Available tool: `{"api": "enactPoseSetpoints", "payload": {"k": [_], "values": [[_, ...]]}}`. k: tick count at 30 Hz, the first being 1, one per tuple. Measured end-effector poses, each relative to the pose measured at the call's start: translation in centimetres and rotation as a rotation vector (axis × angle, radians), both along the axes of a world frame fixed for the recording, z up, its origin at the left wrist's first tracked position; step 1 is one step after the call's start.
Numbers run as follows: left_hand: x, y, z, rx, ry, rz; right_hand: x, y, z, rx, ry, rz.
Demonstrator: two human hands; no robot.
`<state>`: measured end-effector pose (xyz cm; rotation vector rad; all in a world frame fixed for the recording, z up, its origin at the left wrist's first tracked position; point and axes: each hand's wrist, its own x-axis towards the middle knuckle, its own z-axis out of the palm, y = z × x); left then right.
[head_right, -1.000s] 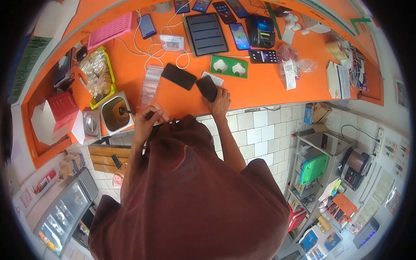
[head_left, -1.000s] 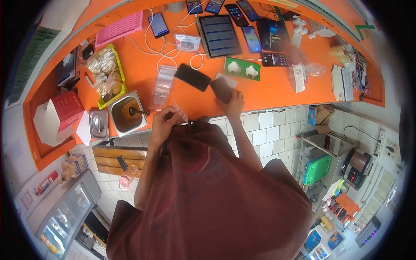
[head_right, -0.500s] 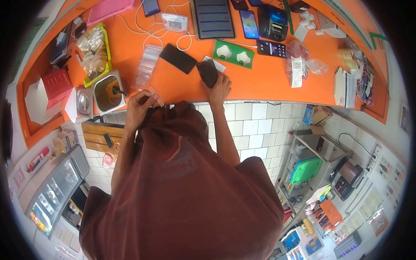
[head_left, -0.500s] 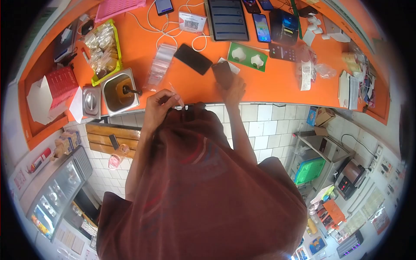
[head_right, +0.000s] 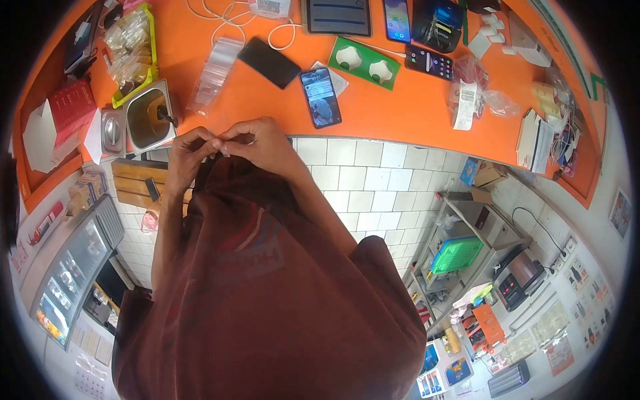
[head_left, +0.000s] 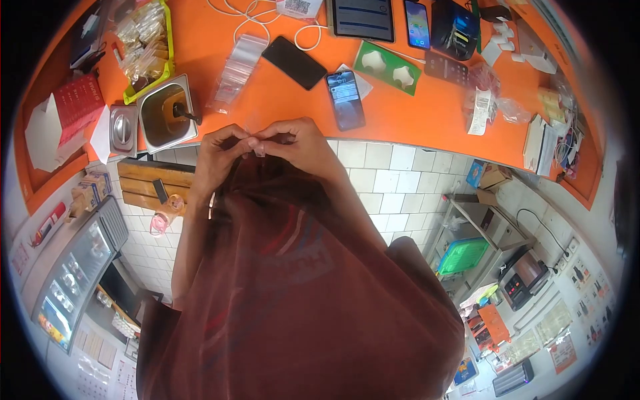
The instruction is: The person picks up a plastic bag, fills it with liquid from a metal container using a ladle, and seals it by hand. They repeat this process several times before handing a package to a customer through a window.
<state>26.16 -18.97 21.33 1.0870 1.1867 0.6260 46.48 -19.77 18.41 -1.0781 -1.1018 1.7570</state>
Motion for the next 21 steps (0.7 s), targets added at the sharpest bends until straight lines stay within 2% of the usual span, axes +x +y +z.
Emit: {"api": "enactPoseSetpoints", "payload": {"k": [2, 5, 7, 10, 14, 15, 16, 19, 21], "values": [[-0.4, 0.3, 0.7, -0.031, 0.062, -0.063, 0.1, 0.2, -0.2, -0.051, 0.025, 0.051], [-0.3, 0.5, 2.0, -0.015, 0.198, -0.181, -0.1, 0.4, -0.2, 0.058, -0.073, 0.104], [-0.2, 0.4, 2.4, 0.024, 0.278, -0.230, 0.1, 1.5, 1.1, 0.395, -0.290, 0.255], [-0.2, 0.5, 3.1, 0.139, 0.288, -0.272, -0.1, 2.2, 1.4, 0.416, -0.310, 0.363], [0.6, 0.9, 4.8, 0.227, 0.503, -0.282, -1.1, 1.7, 0.2, 0.359, -0.110, 0.294], [0.8, 0.9, 5.1, 0.263, 0.584, -0.277, -1.3, 1.5, 0.4, 0.177, 0.008, 0.286], [0.9, 1.0, 5.5, 0.264, 0.587, -0.274, -1.5, 1.5, 0.5, -0.004, 0.127, 0.277], [1.1, 1.1, 6.2, 0.280, 0.665, -0.294, -2.0, 1.0, -0.2, -0.105, 0.276, 0.244], [0.8, 1.2, 5.9, 0.404, 0.608, -0.311, -2.1, 0.7, 0.3, -0.110, 0.230, 0.217]]}}
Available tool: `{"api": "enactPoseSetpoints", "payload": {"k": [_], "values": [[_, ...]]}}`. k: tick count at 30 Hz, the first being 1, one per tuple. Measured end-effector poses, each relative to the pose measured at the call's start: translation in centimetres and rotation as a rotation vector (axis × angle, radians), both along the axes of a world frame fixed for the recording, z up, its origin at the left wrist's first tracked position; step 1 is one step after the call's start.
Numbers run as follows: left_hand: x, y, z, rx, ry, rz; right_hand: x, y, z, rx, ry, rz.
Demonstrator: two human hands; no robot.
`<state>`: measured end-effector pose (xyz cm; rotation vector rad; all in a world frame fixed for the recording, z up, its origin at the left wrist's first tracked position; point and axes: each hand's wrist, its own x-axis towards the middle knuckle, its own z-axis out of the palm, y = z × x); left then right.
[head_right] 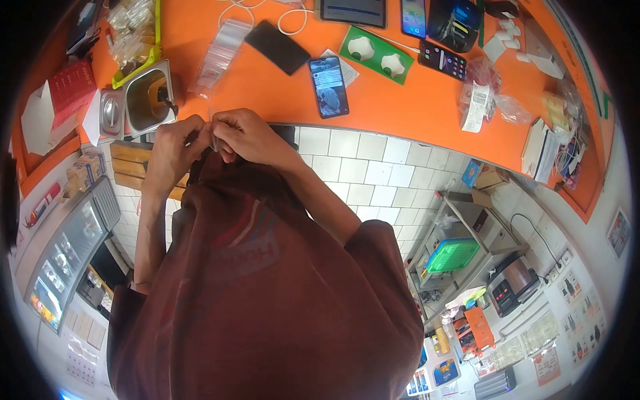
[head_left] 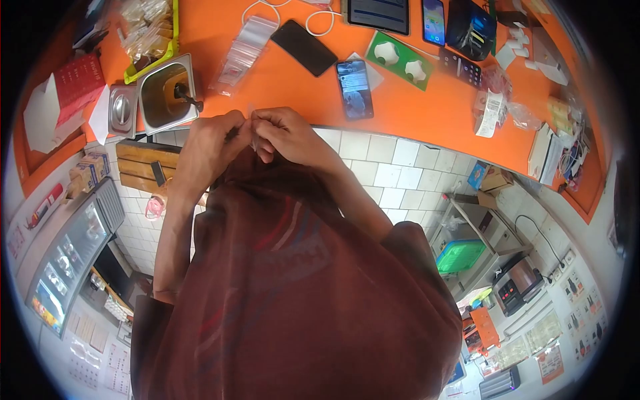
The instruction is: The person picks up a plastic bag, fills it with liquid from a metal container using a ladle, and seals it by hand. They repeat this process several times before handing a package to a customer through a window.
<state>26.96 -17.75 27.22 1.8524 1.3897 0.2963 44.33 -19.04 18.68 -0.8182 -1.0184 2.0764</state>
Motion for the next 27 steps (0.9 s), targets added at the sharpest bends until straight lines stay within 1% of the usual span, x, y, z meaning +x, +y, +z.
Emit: {"api": "enactPoseSetpoints", "payload": {"k": [1, 2, 3, 4, 5, 7, 8, 10, 11, 13, 14, 16, 17, 18, 19, 20, 21, 22, 23, 24, 25, 27], "values": [[0.0, -0.1, -0.1, 0.002, 0.006, 0.006, 0.0, -0.1, 0.6, -0.005, -0.054, -0.029], [0.1, -0.3, -0.1, 0.058, 0.031, -0.009, 0.0, -0.2, 1.5, -0.002, -0.048, -0.023], [0.1, -0.3, -0.1, 0.114, 0.056, -0.025, 0.0, -0.1, 2.8, 0.045, -0.172, -0.033], [-0.3, -0.4, 0.2, 0.117, 0.060, -0.024, 0.1, 0.0, 3.5, 0.091, -0.299, -0.046], [-0.6, -0.4, 0.6, 0.126, 0.073, -0.008, 0.5, 0.1, 3.4, 0.095, -0.296, -0.047], [-1.0, -0.4, 0.9, 0.137, 0.084, 0.010, 1.7, 0.3, 3.3, 0.189, -0.436, -0.069], [-1.1, -0.3, 0.8, 0.122, 0.058, -0.002, 1.9, 0.4, 3.5, 0.199, -0.432, -0.065], [-1.4, -0.6, 0.8, 0.073, 0.027, -0.046, 1.7, 0.2, 4.0, 0.500, -0.608, -0.112], [-0.8, -0.5, 0.9, 0.087, 0.047, -0.032, 1.4, 0.4, 3.7, 0.517, -0.586, -0.108], [0.5, -0.2, 0.7, 0.328, -0.246, 0.199, 1.2, 0.5, 2.1, 0.424, -0.339, -0.136], [0.2, 0.1, 0.1, 0.349, -0.231, 0.206, 1.3, 0.7, 1.4, 0.442, -0.320, -0.130], [-0.7, 0.6, -1.4, 0.193, -0.441, 0.026, 1.8, 1.0, 0.1, 0.307, -0.258, -0.109], [-1.0, 0.6, -1.4, 0.210, -0.433, 0.036, 1.9, 1.5, -0.2, 0.238, -0.232, -0.095], [-1.3, 0.6, -1.3, 0.064, -0.415, 0.089, 1.8, 2.0, 1.6, 0.273, -0.219, -0.147], [-1.6, 0.6, -1.1, -0.082, -0.400, 0.145, 1.5, 2.3, 2.7, 0.288, -0.211, -0.134], [-2.0, 0.7, -0.7, -0.198, -0.464, 0.203, 1.2, 2.4, 3.7, 0.191, -0.156, -0.154], [-2.3, 0.7, -0.5, -0.184, -0.464, 0.219, 1.0, 2.5, 4.4, 0.092, -0.103, -0.172], [-2.6, 0.6, -0.5, -0.233, -0.517, 0.265, 1.2, 2.8, 4.6, 0.059, -0.127, -0.068], [-2.9, 0.5, -0.4, -0.280, -0.573, 0.311, 1.4, 3.2, 4.6, 0.071, -0.125, -0.048], [-3.5, 0.6, 0.0, -0.247, -0.495, 0.280, 1.4, 3.4, 4.3, 0.114, -0.179, 0.078], [-4.8, 0.5, 0.1, -0.216, -0.504, 0.313, 0.2, 4.1, 4.6, 0.170, -0.234, 0.223], [-5.9, 0.0, -0.5, 0.268, -0.235, 0.034, -1.3, 4.2, 4.9, 0.166, -0.263, 0.230]]}}
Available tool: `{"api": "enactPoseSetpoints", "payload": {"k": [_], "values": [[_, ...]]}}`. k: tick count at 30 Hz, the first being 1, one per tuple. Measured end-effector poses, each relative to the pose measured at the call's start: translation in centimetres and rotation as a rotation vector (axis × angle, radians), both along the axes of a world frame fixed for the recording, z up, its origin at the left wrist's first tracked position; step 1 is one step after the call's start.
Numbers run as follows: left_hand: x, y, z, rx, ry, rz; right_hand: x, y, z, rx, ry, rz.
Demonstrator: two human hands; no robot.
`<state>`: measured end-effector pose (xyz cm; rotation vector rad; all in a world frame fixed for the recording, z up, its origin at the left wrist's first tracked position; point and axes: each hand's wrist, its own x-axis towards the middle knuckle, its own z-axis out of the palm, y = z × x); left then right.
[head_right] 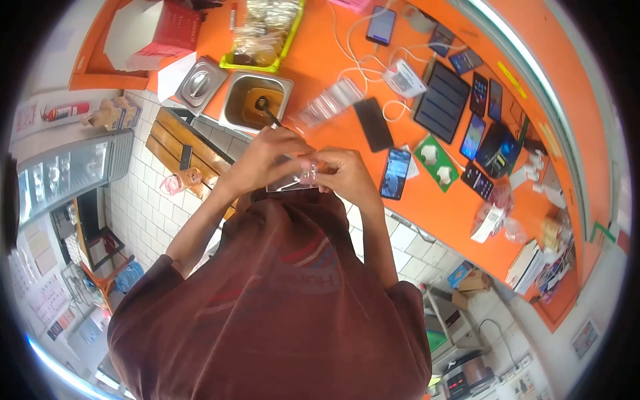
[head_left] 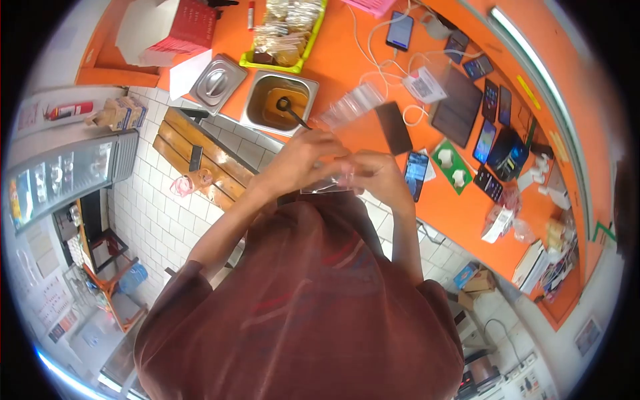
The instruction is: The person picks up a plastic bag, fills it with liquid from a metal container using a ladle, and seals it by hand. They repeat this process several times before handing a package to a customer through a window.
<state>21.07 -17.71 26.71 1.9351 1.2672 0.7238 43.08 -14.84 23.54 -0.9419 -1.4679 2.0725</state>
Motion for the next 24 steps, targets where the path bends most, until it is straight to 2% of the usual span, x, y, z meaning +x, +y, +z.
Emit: {"api": "enactPoseSetpoints", "payload": {"k": [1, 2, 4, 5, 8, 12, 15, 17, 18, 20, 21, 22, 23, 24], "values": [[-0.7, -0.7, 0.3, 0.001, 0.110, -0.012, -0.8, 0.2, 0.0, 0.117, -0.110, 0.010], [-1.2, -1.2, 0.5, 0.012, 0.104, 0.008, -1.7, 0.3, 0.0, 0.234, -0.220, 0.019], [-2.3, -2.0, 0.3, 0.083, 0.231, 0.070, -4.0, 0.6, 0.2, 0.362, -0.241, 0.050], [-3.2, -2.1, 0.2, 0.029, 0.278, 0.059, -5.2, 0.6, 0.7, 0.405, -0.274, 0.051], [-6.0, -2.8, -0.4, 0.009, 0.216, 0.105, -8.3, 1.0, 0.5, 0.465, -0.314, 0.088], [-9.2, -4.1, -1.6, 0.012, 0.112, 0.231, -12.7, 1.1, 1.0, 0.711, -0.367, 0.146], [-11.4, -5.0, -2.5, -0.099, -0.003, 0.285, -15.1, 1.2, 1.1, 0.670, -0.457, 0.272], [-12.8, -5.5, -3.7, -0.261, -0.321, 0.441, -16.5, 2.0, -0.3, 0.505, -0.339, 0.067], [-13.5, -6.0, -4.5, -0.260, -0.331, 0.451, -17.0, 2.7, -1.7, 0.507, -0.344, 0.080], [-14.9, -6.9, -6.5, -0.253, -0.425, 0.673, -17.4, 4.6, -5.3, 0.936, -0.741, 0.030], [-15.6, -7.3, -7.9, -0.317, -0.416, 0.732, -17.6, 5.3, -6.5, 0.935, -0.745, 0.037], [-15.9, -7.6, -9.7, -0.323, -0.422, 0.732, -17.7, 5.7, -7.4, 1.090, -0.874, 0.158], [-16.1, -7.7, -11.5, -0.417, -0.627, 0.794, -17.7, 6.0, -8.1, 1.242, -1.002, 0.284], [-16.2, -7.5, -12.9, -0.509, -0.835, 0.853, -17.9, 6.2, -8.2, 1.241, -1.009, 0.290]]}}
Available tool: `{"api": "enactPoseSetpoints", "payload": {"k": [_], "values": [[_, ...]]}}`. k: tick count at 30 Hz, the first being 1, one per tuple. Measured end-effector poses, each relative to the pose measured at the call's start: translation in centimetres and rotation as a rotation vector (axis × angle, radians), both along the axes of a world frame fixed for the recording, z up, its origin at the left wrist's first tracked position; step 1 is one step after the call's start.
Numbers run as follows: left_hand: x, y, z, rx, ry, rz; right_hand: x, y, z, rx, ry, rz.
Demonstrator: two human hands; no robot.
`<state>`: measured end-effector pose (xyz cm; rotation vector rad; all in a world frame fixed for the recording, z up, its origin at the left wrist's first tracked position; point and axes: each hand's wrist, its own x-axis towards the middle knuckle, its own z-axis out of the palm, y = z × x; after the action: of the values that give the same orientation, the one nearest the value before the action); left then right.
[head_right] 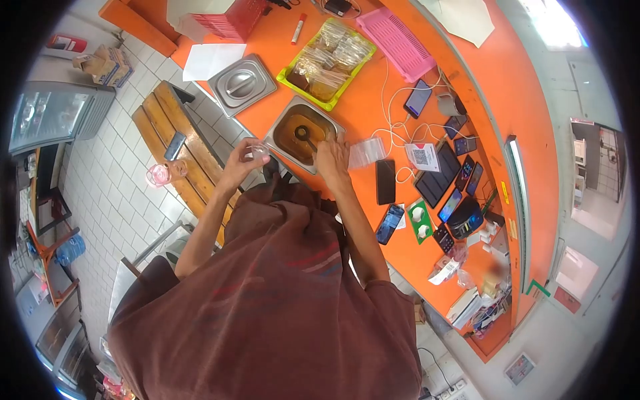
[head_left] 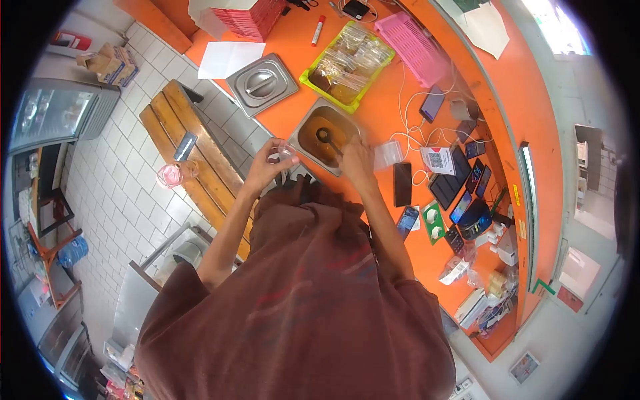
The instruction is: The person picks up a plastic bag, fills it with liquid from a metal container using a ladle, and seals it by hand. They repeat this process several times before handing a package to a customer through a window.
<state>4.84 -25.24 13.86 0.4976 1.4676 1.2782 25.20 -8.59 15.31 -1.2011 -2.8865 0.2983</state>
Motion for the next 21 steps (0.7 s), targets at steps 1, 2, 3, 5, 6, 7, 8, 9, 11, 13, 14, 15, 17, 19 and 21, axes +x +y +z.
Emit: {"api": "enactPoseSetpoints", "payload": {"k": [1, 2, 3, 5, 6, 7, 8, 9, 11, 13, 14, 15, 17, 19, 21], "values": [[0.0, 0.3, -0.8, -0.001, -0.010, 0.002, -0.2, 0.2, 0.1, 0.061, 0.045, 0.043], [0.2, 0.5, -1.7, 0.015, -0.058, 0.054, -0.2, 0.3, 0.3, 0.121, 0.089, 0.088], [0.4, 0.8, -2.1, 0.030, -0.105, 0.110, -0.2, 0.5, 0.9, 0.118, 0.078, 0.096], [0.6, 1.9, -1.6, 0.023, -0.115, 0.127, -0.2, 1.2, 2.8, -0.186, -0.009, -0.077], [0.6, 2.2, -1.4, 0.016, -0.113, 0.131, -0.2, 1.5, 3.8, -0.191, -0.018, -0.073], [0.5, 2.6, -1.8, 0.012, -0.119, 0.133, -0.2, 1.9, 4.6, -0.199, -0.060, -0.028], [0.4, 3.0, -2.2, 0.022, -0.151, 0.105, -0.2, 1.9, 5.0, -0.207, -0.101, 0.015], [0.4, 3.3, -2.4, 0.033, -0.183, 0.075, -0.3, 1.9, 4.8, -0.211, -0.107, 0.013], [0.3, 3.8, -2.8, 0.035, -0.159, 0.083, -0.3, 1.9, 4.3, -0.144, -0.167, 0.126], [0.2, 4.0, -2.9, 0.038, -0.132, 0.096, -0.6, 1.4, 3.8, -0.169, -0.188, 0.121], [0.1, 4.0, -2.9, 0.042, -0.136, 0.091, -0.9, 1.2, 3.5, -0.190, -0.202, 0.117], [0.1, 4.0, -3.0, 0.046, -0.139, 0.086, -1.1, 0.9, 3.0, -0.195, -0.205, 0.120], [0.0, 3.9, -3.2, 0.041, -0.132, 0.076, -1.4, 0.3, 2.1, -0.164, -0.191, 0.107], [-0.1, 3.9, -3.2, 0.037, -0.120, 0.061, -2.1, -0.3, 2.3, -0.153, -0.183, 0.079], [-0.3, 3.9, -3.2, 0.055, -0.120, 0.034, -2.4, -0.5, 2.1, -0.139, -0.175, 0.041]]}}
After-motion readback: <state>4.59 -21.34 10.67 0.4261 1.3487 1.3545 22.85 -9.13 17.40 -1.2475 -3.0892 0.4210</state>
